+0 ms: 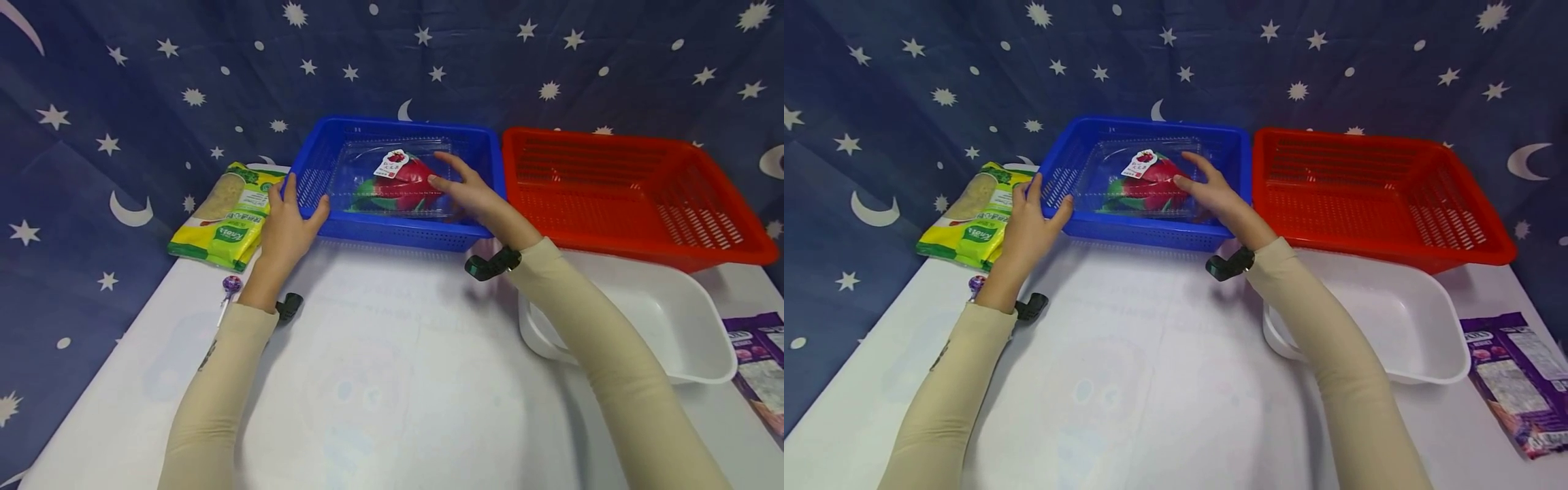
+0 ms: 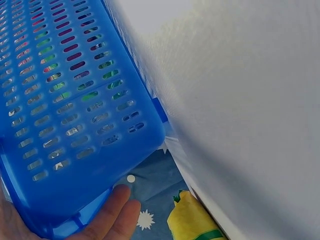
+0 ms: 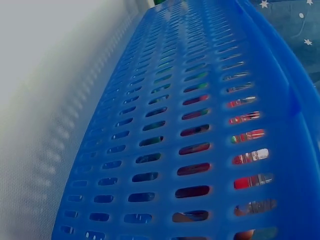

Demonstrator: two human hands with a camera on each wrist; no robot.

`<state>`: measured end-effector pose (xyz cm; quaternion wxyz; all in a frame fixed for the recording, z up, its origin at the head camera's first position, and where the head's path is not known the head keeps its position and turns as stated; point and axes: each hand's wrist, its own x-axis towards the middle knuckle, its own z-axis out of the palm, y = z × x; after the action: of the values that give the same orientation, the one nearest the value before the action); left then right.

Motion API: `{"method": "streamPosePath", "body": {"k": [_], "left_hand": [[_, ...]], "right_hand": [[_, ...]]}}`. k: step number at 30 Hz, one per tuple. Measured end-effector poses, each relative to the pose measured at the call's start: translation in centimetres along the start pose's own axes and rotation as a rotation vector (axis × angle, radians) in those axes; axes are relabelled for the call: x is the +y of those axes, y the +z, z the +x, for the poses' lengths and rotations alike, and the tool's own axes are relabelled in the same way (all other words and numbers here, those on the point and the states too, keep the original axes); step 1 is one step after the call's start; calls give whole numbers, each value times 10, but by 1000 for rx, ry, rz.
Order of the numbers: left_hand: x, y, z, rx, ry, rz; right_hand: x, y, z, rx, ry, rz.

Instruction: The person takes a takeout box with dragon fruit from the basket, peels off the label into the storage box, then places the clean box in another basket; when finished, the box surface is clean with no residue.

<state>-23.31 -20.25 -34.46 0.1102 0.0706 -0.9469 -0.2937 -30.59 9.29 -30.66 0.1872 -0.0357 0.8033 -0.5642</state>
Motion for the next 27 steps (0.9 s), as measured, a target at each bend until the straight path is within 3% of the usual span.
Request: {"method": "streamPosePath", "body": {"k": [17,27], "left_hand": [[0,0,0,-1,10,16],[-1,1,0,16,20,1]], "right_hand": [[-2,1,-8,55,47,96],[-5,-2,-12,88,70,255]]}}
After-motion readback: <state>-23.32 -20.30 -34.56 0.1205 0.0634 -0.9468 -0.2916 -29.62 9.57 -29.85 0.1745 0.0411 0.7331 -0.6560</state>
